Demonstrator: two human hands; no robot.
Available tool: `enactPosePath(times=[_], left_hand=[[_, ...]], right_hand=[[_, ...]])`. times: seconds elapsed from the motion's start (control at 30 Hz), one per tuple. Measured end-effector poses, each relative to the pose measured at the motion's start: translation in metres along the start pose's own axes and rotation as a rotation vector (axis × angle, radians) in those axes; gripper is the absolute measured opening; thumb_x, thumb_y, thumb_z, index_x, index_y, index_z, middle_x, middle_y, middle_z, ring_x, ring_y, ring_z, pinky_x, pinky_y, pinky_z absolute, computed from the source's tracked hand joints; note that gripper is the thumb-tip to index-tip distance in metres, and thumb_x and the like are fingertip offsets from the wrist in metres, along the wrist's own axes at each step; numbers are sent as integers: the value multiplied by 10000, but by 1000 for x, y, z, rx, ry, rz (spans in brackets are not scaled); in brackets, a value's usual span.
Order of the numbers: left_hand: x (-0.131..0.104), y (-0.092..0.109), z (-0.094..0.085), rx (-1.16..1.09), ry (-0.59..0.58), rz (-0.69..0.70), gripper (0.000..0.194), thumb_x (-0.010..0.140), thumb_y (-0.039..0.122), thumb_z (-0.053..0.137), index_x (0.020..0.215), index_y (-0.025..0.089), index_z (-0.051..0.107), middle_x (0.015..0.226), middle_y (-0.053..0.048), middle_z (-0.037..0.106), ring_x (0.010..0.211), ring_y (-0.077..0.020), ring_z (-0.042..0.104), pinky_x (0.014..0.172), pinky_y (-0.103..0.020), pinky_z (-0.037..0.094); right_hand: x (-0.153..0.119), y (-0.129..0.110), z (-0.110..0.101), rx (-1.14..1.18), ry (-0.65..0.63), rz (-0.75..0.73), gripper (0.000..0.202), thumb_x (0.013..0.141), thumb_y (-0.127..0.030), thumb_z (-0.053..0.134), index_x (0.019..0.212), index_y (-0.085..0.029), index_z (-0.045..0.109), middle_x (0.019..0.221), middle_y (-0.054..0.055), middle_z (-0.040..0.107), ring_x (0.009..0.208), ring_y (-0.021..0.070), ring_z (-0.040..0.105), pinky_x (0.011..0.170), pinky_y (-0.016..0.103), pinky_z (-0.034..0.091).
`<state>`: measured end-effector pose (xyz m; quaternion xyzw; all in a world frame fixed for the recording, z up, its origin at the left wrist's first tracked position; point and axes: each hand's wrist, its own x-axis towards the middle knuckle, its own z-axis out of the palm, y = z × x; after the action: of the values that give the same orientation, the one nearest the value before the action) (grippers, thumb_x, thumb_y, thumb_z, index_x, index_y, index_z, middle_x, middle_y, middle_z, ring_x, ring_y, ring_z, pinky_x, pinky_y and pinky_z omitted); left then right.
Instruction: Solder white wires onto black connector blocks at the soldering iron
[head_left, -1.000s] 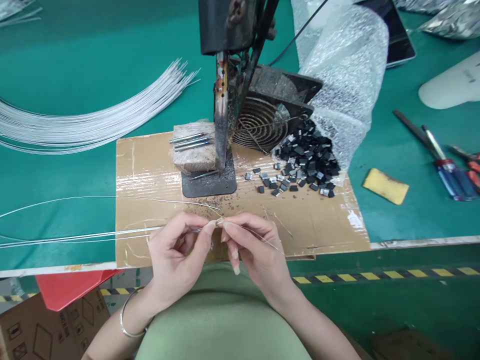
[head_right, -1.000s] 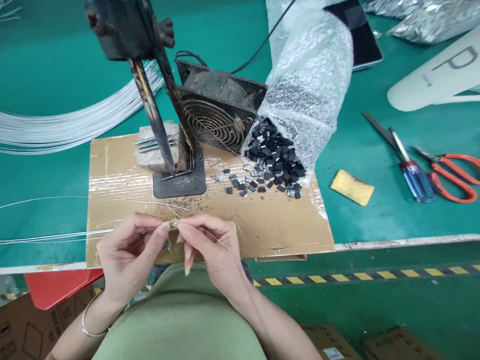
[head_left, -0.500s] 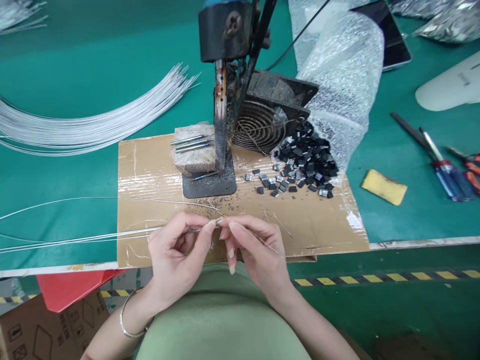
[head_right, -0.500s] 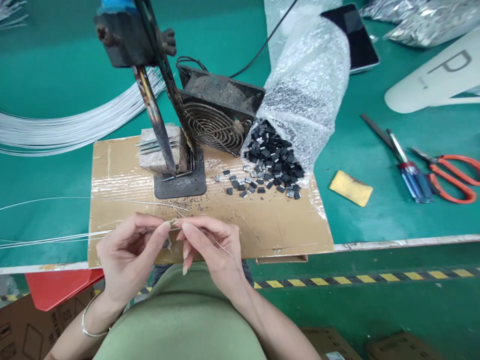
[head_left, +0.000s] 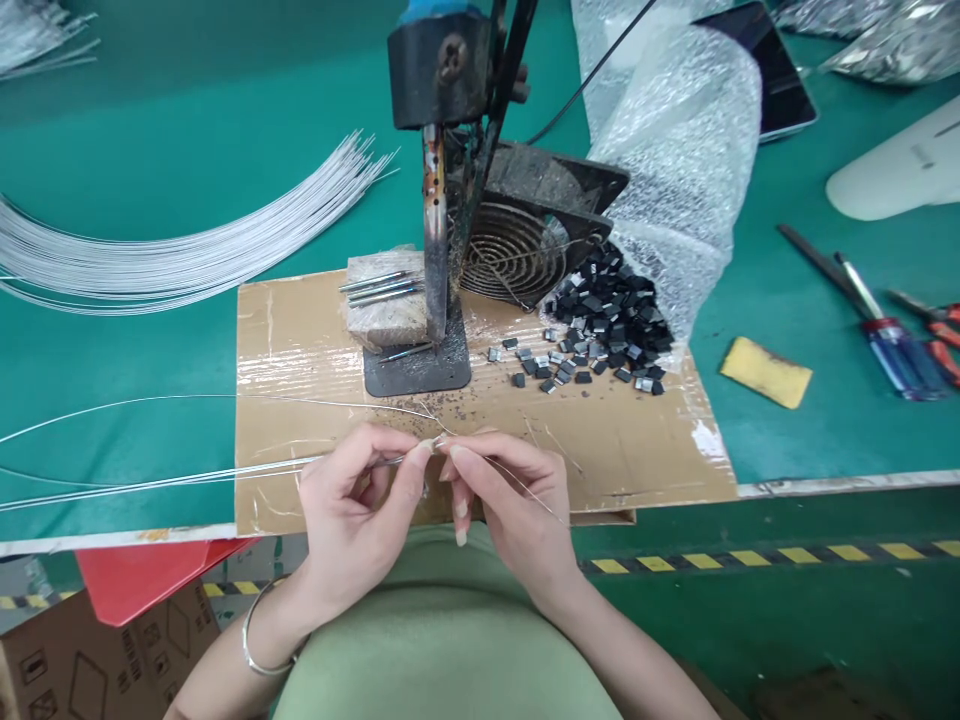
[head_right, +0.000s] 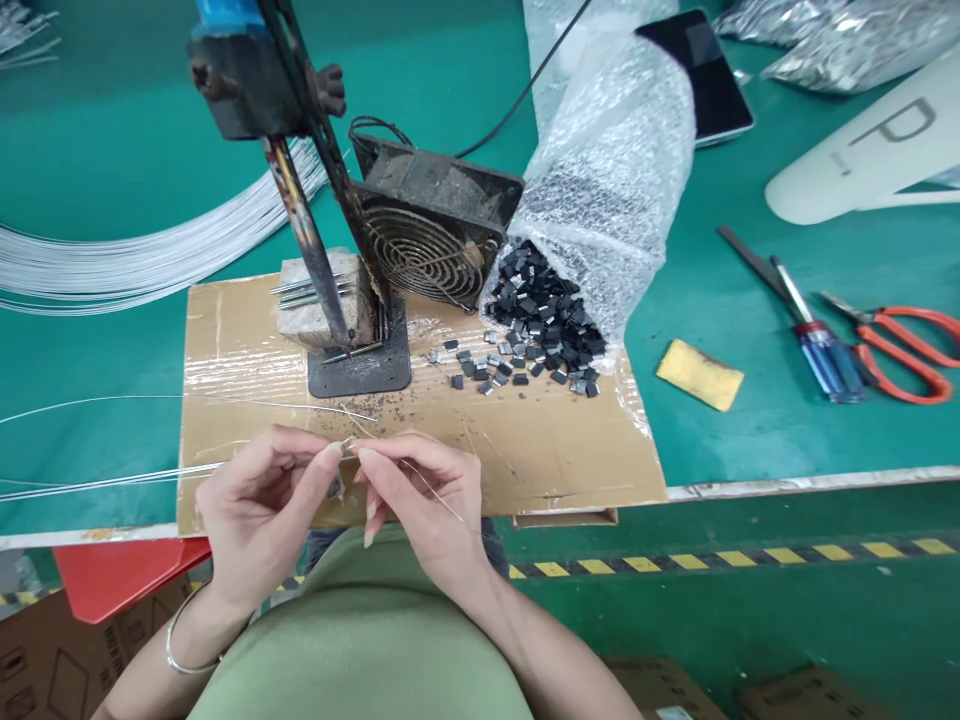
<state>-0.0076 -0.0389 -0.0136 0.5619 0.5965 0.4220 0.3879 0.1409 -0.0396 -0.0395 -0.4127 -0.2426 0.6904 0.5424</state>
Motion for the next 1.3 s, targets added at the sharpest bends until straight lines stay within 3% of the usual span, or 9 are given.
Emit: enactPosePath(times=[0.63,0.7,0.8,0.9,1.0,1.13,1.3], left_hand=[[2,-4,0,33,-20,41,63,932,166,716,895,215,703,636,38,606,508,-80,477,458,-225,340],[5,3,-8,123,-48,103,90,922,139,719,910,226,702,644,44,585,505,-78,442,472,-248,337],[11,27,-31,311,-106,303,175,868,74,746,945,224,699,640,52,585,502,-80,407,513,-281,371],[17,55,-59,508,-144,519,234,831,71,747,993,233,695,730,33,691,542,-104,510,551,-308,434],[27,65,-77,749,-115,555,180,828,150,750,942,281,703,688,56,670,516,-124,451,557,-340,419],[53,36,-81,828,6,535,92,904,236,710,828,273,676,588,58,606,501,-141,376,514,-328,352],[84,-22,-84,637,-33,303,101,924,322,713,843,262,722,715,52,731,602,-144,566,631,-320,476]], right_hand=[[2,3,0,34,31,-4,78,884,-318,804,873,-260,855,665,-14,735,402,85,605,348,164,525],[4,-3,-5,18,65,-45,115,907,-330,774,898,-252,858,686,-3,740,423,89,611,356,172,532],[9,-14,-18,-15,148,-168,172,918,-358,743,906,-233,861,713,16,752,440,101,617,349,188,531],[14,-24,-33,-63,227,-261,193,907,-367,735,883,-222,859,693,24,747,429,106,605,335,197,510],[17,-27,-44,-104,297,-311,204,904,-368,725,857,-214,850,685,29,742,437,105,599,336,196,490],[18,-24,-50,-123,333,-327,194,903,-345,727,828,-204,837,685,26,736,442,101,596,346,200,485],[19,-21,-49,-178,315,-343,199,913,-340,737,816,-201,839,689,38,745,457,122,611,372,238,508]])
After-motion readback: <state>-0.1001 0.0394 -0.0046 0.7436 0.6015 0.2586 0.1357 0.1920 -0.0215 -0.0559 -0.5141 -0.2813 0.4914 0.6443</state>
